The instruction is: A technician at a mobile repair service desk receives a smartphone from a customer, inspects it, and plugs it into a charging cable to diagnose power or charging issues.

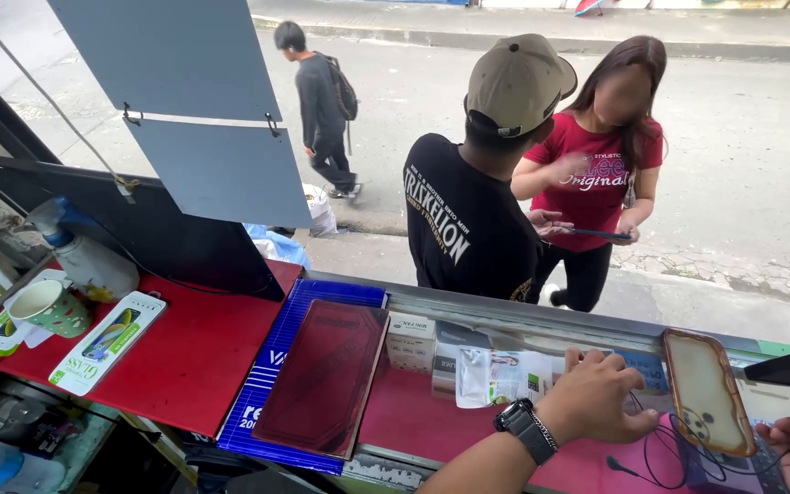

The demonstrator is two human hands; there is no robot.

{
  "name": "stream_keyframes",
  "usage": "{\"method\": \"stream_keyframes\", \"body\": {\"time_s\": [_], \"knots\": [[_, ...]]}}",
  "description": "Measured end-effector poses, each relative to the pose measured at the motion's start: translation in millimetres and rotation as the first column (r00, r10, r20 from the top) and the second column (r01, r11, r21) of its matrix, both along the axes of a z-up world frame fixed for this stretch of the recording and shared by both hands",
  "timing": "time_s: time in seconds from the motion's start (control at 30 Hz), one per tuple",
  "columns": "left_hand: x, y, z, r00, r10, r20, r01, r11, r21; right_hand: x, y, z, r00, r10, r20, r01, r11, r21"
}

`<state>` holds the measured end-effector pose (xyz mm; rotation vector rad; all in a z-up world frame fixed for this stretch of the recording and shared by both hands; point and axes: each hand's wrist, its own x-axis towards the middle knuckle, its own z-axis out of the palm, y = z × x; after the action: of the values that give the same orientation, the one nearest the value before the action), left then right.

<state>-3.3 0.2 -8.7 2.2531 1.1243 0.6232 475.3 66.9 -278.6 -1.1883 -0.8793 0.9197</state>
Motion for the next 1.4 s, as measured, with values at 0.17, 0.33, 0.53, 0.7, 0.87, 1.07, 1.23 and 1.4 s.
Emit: {"method": "stream_keyframes", "body": {"time_s": [0.17, 0.33, 0.53, 0.7, 0.87, 1.07, 1.23, 1.4], "knots": [[-2, -2, 7, 1.0, 0.0, 0.024, 0.001, 0.999, -0.036, -3, -1, 2, 1.0, 0.028, -0.012, -0.028, 0.999, 0.032], [0, 2, 0, 1.0, 0.028, -0.009, -0.027, 0.998, 0.051, -31, -18, 40, 0.971, 0.082, -0.224, -0.08, 0.997, 0.021], [1, 9, -1, 0.999, 0.015, -0.033, -0.012, 0.995, 0.099, -92, -41, 109, 0.92, 0.008, -0.392, -0.002, 1.0, 0.016], [4, 8, 1, 0.999, 0.001, -0.033, 0.002, 0.996, 0.084, -109, -51, 134, 0.91, -0.01, -0.414, 0.017, 1.0, 0.014], [6, 10, -3, 0.998, -0.012, -0.059, 0.014, 0.999, 0.047, -125, -60, 155, 0.916, -0.001, -0.401, 0.012, 1.0, 0.026], [8, 11, -11, 0.994, -0.013, -0.111, 0.02, 0.998, 0.063, -132, -64, 162, 0.935, 0.017, -0.354, 0.0, 0.999, 0.046], [10, 13, -16, 0.993, -0.001, -0.122, 0.008, 0.998, 0.056, -132, -65, 164, 0.943, -0.033, -0.332, 0.031, 0.999, -0.011], [11, 12, -20, 0.993, -0.011, -0.115, 0.018, 0.998, 0.061, -134, -65, 167, 0.937, -0.016, -0.349, 0.021, 1.0, 0.011]]}}
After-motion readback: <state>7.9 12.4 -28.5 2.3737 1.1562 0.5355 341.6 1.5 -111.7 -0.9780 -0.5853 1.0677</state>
